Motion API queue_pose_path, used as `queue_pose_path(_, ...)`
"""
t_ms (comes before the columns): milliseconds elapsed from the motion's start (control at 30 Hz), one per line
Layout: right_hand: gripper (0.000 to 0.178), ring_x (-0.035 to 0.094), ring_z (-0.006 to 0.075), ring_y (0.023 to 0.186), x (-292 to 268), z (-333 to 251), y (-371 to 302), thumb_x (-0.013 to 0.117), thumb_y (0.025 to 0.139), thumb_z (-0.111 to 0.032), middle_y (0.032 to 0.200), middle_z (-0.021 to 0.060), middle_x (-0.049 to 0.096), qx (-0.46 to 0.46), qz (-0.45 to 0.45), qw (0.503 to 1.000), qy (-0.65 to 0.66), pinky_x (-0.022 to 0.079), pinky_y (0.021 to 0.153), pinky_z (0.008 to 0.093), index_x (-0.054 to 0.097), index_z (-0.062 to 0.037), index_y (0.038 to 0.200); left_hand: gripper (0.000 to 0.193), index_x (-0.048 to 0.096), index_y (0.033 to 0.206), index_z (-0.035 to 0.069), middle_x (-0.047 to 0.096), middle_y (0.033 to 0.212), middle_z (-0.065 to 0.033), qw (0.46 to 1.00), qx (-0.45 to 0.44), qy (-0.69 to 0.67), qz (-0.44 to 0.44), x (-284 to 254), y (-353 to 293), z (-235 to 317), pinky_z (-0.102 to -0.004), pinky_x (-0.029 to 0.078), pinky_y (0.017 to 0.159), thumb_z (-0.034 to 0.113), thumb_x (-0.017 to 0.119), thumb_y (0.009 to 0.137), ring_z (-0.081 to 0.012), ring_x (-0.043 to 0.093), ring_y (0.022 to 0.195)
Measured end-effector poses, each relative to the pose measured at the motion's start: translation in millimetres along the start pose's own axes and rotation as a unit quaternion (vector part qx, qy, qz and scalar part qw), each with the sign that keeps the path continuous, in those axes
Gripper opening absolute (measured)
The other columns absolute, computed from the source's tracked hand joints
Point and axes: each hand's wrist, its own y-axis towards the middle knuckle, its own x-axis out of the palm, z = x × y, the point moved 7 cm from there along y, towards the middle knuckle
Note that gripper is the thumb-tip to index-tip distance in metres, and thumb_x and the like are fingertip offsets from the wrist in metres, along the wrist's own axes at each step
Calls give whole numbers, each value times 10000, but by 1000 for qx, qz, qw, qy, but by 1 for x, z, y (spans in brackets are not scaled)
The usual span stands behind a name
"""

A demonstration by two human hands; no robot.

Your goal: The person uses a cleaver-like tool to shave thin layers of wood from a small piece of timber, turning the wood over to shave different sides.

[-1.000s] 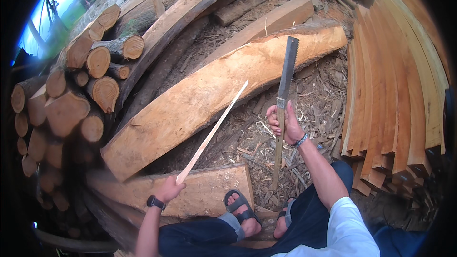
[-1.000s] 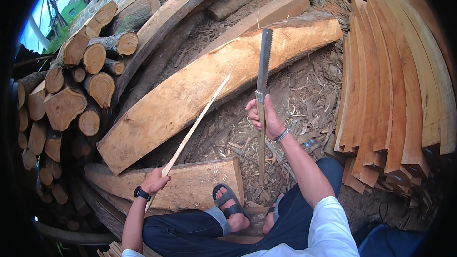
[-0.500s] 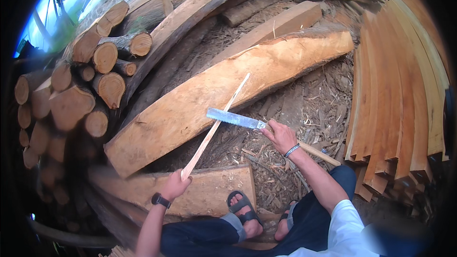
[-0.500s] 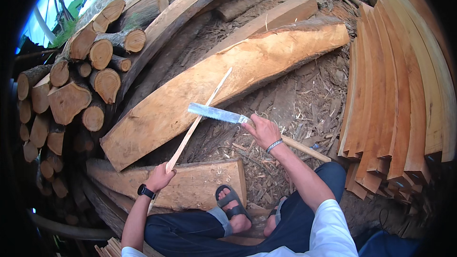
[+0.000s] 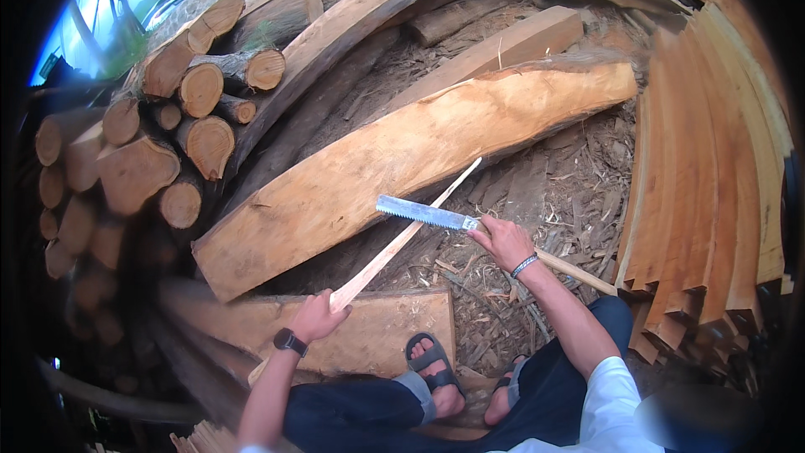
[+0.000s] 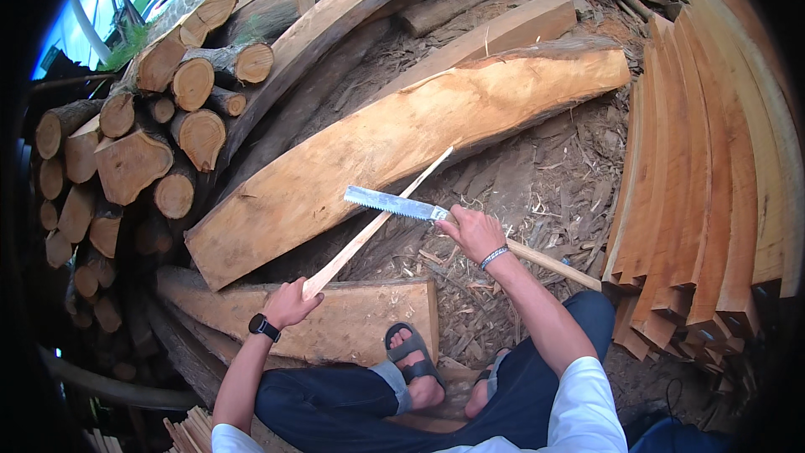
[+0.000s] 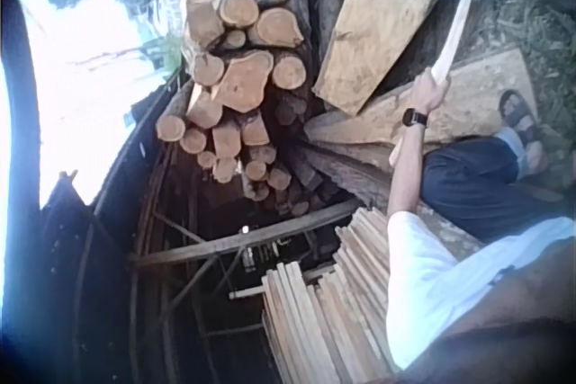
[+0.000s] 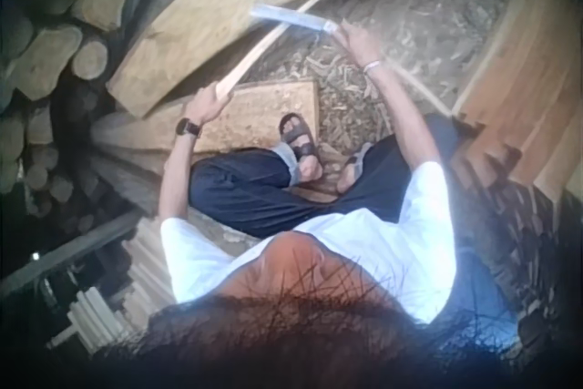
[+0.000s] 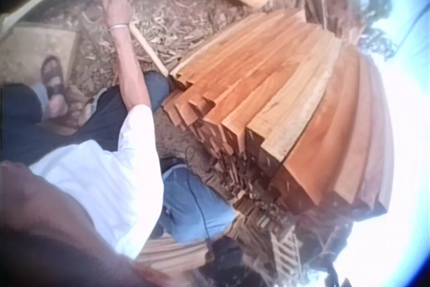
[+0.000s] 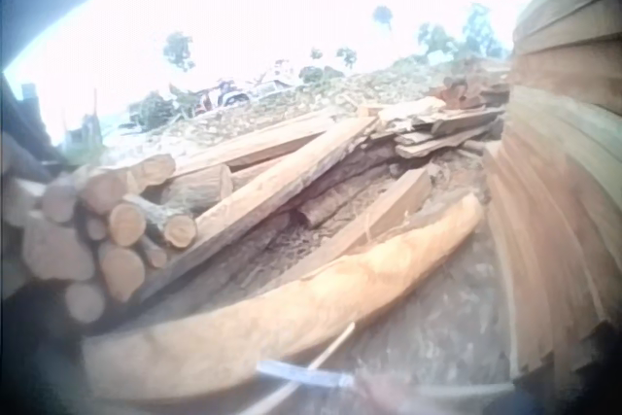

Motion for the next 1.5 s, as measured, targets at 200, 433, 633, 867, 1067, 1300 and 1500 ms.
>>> queue_pose_path(200,500,651,440,787,-13,-9,14,510,943,-537,791,242,665,21,-3,1000,-24,504,674,542,589,-46,891,717,546,874,-60,628,722,-287,1000,1,13,16,-12,-2,-6,-510,496,659,657,566,851,-452,632,726)
queue_pose_path(433,514,652,444,809,-33,-37,28,507,937,-552,800,235,667,-14,1,998,-55,500,680,546,561,-44,877,706,564,954,-30,651,791,-303,998,-23,5,62,-21,-15,8,-522,515,716,670,525,866,-457,648,819)
queue_pose_path(633,467,653,416,749,-41,-48,36,472,966,-515,774,208,655,-86,-1,988,-125,512,639,521,549,-57,915,691,576,981,-35,657,786,-289,991,-35,-65,108,23,-23,4,-527,502,684,646,550,859,-449,652,786)
queue_pose_path(867,486,672,361,739,15,-29,22,442,969,-531,862,175,652,-204,-126,945,-223,541,606,461,552,-57,971,677,603,980,-33,661,809,-294,981,-73,-164,77,105,-5,8,-544,495,700,631,551,865,-461,650,806)
queue_pose_path(1067,564,686,367,682,34,20,67,400,963,-597,726,184,680,-116,-159,944,-265,541,581,450,538,-51,935,639,601,991,-37,659,830,-304,969,-89,-226,50,149,39,28,-544,494,732,590,574,869,-479,642,849)
queue_pose_path(1300,526,678,389,645,60,62,41,422,972,-549,700,215,667,-76,-163,952,-250,535,557,484,523,-36,916,674,597,1078,-42,669,855,-304,971,-81,-224,-18,192,61,58,-542,510,744,592,589,849,-468,654,872)
queue_pose_path(1500,508,677,390,653,74,77,5,411,983,-530,691,215,665,-64,-225,943,-236,534,575,494,536,-41,920,714,621,1098,-39,671,881,-305,967,-113,-222,-51,200,42,62,-531,517,761,620,588,824,-457,658,872)
